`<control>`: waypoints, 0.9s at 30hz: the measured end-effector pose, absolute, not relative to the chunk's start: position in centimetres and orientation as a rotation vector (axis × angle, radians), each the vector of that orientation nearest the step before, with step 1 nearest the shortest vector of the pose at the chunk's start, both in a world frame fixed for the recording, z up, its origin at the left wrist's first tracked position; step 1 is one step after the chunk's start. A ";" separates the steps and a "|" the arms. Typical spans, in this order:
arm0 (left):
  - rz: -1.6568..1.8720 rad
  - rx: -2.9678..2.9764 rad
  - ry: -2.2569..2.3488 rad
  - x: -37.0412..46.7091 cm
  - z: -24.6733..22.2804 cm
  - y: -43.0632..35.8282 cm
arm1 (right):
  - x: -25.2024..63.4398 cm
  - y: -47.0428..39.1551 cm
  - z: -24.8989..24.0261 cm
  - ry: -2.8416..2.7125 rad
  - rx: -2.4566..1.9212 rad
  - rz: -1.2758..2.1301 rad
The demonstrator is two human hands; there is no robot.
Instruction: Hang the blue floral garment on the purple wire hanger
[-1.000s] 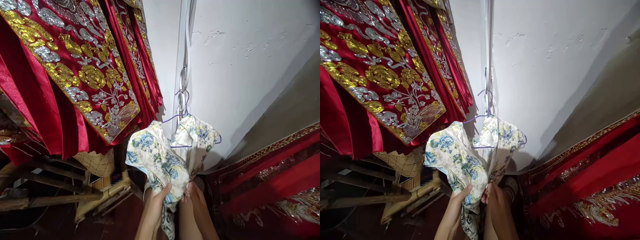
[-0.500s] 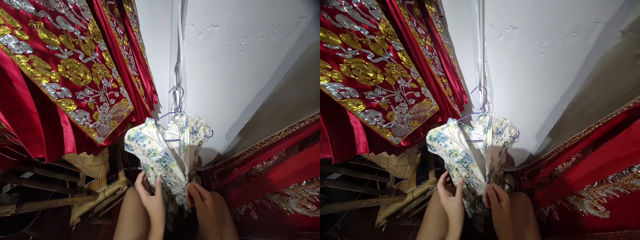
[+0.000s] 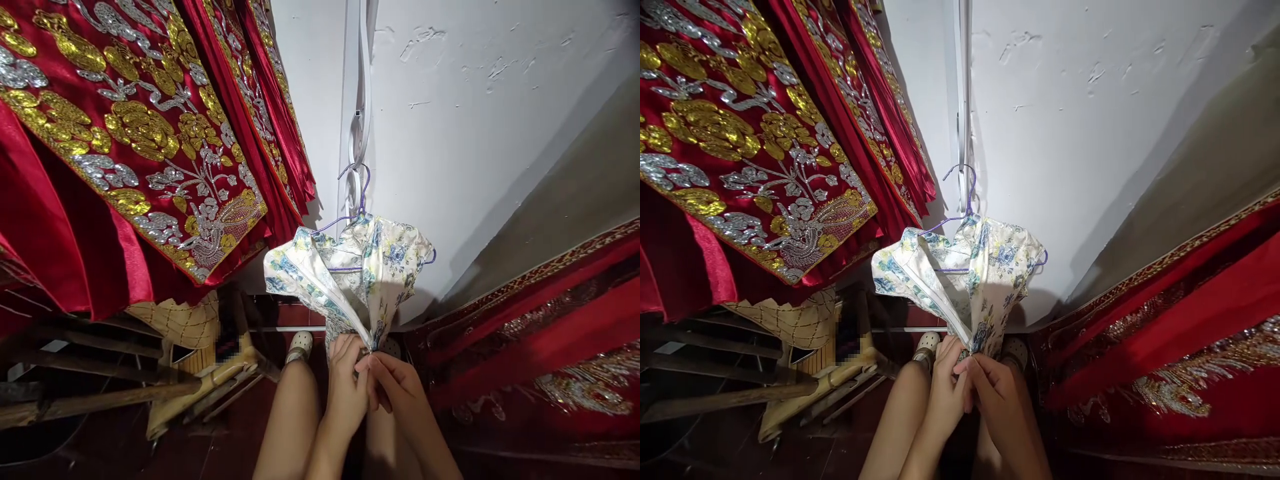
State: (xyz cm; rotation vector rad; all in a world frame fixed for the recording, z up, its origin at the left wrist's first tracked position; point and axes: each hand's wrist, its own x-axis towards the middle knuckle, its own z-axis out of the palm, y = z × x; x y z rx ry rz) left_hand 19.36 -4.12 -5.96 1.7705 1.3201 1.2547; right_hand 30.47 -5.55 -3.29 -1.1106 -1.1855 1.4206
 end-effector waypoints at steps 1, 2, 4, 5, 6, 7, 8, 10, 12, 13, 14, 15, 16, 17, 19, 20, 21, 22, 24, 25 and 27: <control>1.245 1.785 1.318 19.3 -5.8 -4.0 | 30.4 -5.4 -3.1 -1.182 -1.115 1.428; 1.236 1.796 1.323 19.2 -5.8 -3.8 | 30.3 -5.1 -2.9 -1.179 -1.120 1.434; 1.210 1.831 1.325 19.0 -5.9 -3.6 | 30.3 -4.0 -1.9 -1.165 -1.122 1.441; 1.193 1.854 1.325 18.9 -6.1 -3.5 | 30.3 -3.3 -1.2 -1.143 -1.116 1.433; 1.177 1.873 1.329 18.8 -6.4 -3.4 | 30.4 -2.4 -0.2 -1.116 -1.104 1.415; 1.162 1.882 1.338 18.7 -6.9 -3.3 | 30.5 -1.5 1.1 -1.084 -1.086 1.389; 1.152 1.880 1.353 18.7 -7.5 -3.1 | 30.6 -0.4 2.5 -1.056 -1.063 1.352; 1.153 1.851 1.398 18.7 -9.0 -3.0 | 30.7 1.6 5.6 -1.025 -0.995 1.262; 1.173 1.814 1.421 18.8 -10.6 -3.0 | 30.8 3.1 8.3 -0.992 -0.940 1.198; 1.187 1.794 1.426 18.8 -11.3 -3.0 | 30.7 3.5 9.3 -0.987 -0.927 1.183; 1.198 1.774 1.428 18.8 -11.9 -3.0 | 30.6 3.8 10.0 -0.993 -0.924 1.179; 1.210 1.752 1.425 18.8 -12.2 -3.0 | 30.4 3.9 10.3 -1.011 -0.927 1.182; 1.231 1.727 1.417 18.7 -12.2 -2.9 | 30.2 3.8 10.3 -1.042 -0.931 1.190; 1.267 1.696 1.405 18.5 -11.8 -2.8 | 30.0 3.6 10.0 -1.081 -0.935 1.197; 1.389 1.618 1.366 17.9 -9.9 -2.4 | 29.5 3.0 8.9 -1.166 -0.941 1.196; 1.482 1.577 1.345 17.5 -8.4 -2.0 | 29.4 2.8 8.4 -1.207 -0.941 1.188; 1.579 1.547 1.323 17.1 -6.6 -1.6 | 29.3 2.5 8.1 -1.246 -0.939 1.176; 1.678 1.544 1.301 16.7 -4.6 -1.1 | 29.2 2.4 7.8 -1.280 -0.938 1.161; 1.808 1.663 1.229 16.0 -0.3 0.2 | 29.2 2.2 7.9 -1.338 -0.940 1.118; 1.826 1.762 1.198 15.8 1.7 0.9 | 29.2 2.2 8.1 -1.363 -0.940 1.091; 1.745 1.976 1.168 15.5 5.0 2.4 | 29.1 2.4 8.6 -1.405 -0.946 1.031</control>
